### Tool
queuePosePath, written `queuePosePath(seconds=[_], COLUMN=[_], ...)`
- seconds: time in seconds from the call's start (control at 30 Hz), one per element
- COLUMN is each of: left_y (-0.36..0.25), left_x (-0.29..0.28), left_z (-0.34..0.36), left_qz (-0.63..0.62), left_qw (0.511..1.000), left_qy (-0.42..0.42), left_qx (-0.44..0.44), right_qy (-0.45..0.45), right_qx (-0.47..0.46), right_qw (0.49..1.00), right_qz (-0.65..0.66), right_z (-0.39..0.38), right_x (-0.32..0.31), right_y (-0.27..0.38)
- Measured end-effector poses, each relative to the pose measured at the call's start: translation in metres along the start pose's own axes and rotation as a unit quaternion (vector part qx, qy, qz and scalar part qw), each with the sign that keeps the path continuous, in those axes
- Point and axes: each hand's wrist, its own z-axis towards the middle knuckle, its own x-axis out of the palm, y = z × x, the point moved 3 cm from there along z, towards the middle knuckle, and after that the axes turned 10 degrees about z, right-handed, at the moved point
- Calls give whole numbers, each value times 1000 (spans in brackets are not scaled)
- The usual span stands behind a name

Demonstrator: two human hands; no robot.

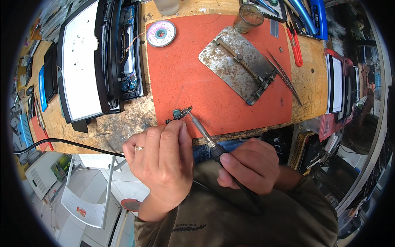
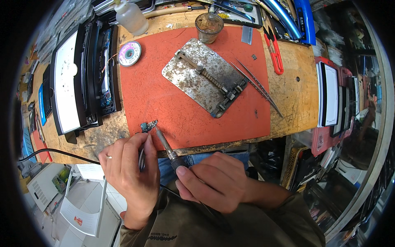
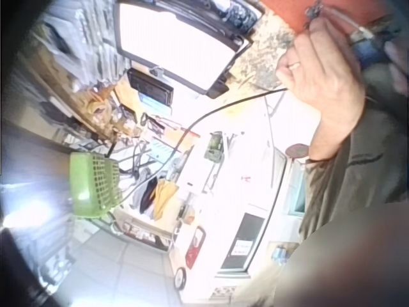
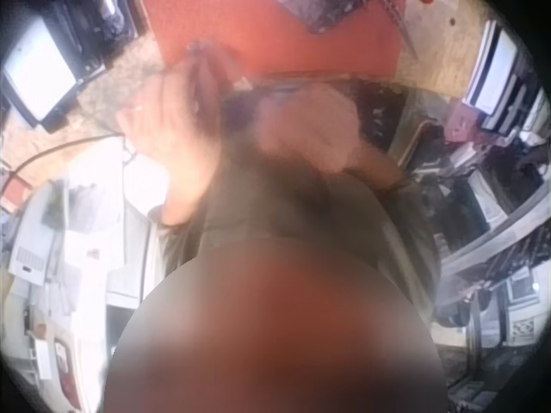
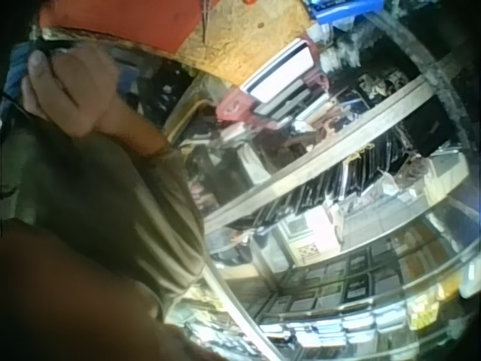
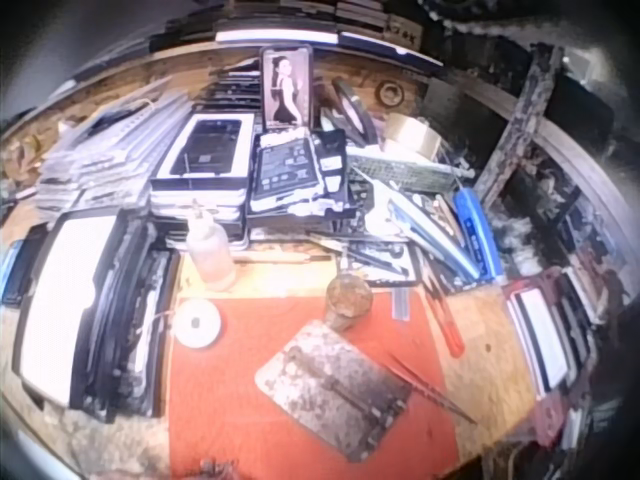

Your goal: The person uses a soldering iron and solder wire to attach a small electronic component to a circuit board. They then use a hot air gun to heat the component and tweezers to adjust its position. The person inspects the component and continues soldering.

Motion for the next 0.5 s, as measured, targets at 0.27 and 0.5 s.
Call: queuePosePath(seconds=[0.27, 0.5], left_y=[0, 0], left_x=[0, 1], left_z=[1, 2], left_qz=[3, 5], left_qw=[1000, 1000], left_qy=[11, 3], left_qx=[-2, 6], right_qy=[-13, 9], right_qx=[-1, -31], right_qw=[1000, 999], right_qz=[2, -19], right_z=[-1, -2], right_x=[3, 6], right_y=[1, 0])
